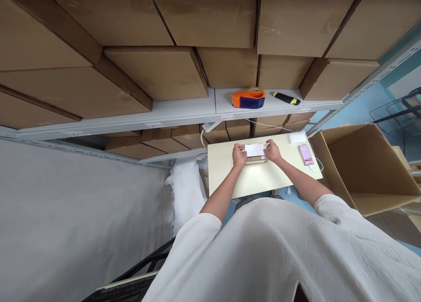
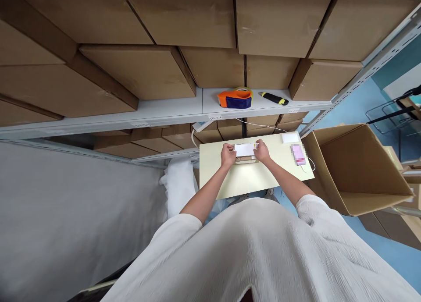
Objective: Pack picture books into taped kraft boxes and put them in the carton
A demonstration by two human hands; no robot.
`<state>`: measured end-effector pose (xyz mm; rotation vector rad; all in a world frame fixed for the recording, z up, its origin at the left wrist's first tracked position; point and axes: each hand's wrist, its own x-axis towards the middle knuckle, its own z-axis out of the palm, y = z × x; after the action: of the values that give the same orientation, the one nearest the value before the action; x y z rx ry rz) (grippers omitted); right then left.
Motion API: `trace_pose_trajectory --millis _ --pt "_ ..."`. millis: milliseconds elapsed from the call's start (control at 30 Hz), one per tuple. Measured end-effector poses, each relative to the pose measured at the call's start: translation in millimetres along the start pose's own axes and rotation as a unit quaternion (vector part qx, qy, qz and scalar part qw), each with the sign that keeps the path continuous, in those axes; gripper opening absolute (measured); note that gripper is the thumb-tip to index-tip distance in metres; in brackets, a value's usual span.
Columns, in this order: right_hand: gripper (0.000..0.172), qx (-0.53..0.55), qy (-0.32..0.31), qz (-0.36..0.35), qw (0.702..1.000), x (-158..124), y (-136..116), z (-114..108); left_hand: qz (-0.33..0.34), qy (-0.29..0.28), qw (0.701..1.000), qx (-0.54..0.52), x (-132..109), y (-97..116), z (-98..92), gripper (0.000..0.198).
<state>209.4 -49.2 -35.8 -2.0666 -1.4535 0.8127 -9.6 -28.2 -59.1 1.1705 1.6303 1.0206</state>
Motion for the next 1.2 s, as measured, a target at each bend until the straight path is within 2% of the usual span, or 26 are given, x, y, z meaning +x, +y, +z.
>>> trace_pose_trajectory --millis 200,400,633,767,867,967,1067,1200 --pt "0.045 -0.009 0.001 -0.032 0.999 -1 6 6 0.024 0.005 0.999 0.041 1 -9 0.9 0.039" --pt "0.043 -0.031 -0.021 -0.03 0.999 0 7 8 0.015 -0.027 0.997 0.077 -1 -11 -1.2 0.037" --pt "0.047 -0.106 -0.043 -0.05 0.992 -3 3 10 0.034 -0.048 0.991 0.119 -7 -7 -2.2 0.038" --pt "0.041 -0.154 -0.053 -0.066 0.985 -7 -1 9 0.066 -0.072 0.98 0.174 -7 -5 -5.2 0.036" --pt "0.037 -0.205 -0.053 -0.086 0.974 -13 -4 8 0.11 -0.079 0.961 0.241 -8 -3 -11.0 0.034" --pt "0.041 -0.23 -0.061 -0.14 0.961 -22 -6 10 0.185 -0.141 0.928 0.29 -13 -2 -17.8 0.042" --pt "0.061 -0.241 -0.099 -0.216 0.941 -34 -5 16 0.264 -0.237 0.879 0.318 -19 -6 -22.6 0.06" --pt "0.087 -0.282 -0.165 -0.254 0.91 -43 5 26 0.278 -0.303 0.831 0.374 -23 -17 -26.8 0.079"
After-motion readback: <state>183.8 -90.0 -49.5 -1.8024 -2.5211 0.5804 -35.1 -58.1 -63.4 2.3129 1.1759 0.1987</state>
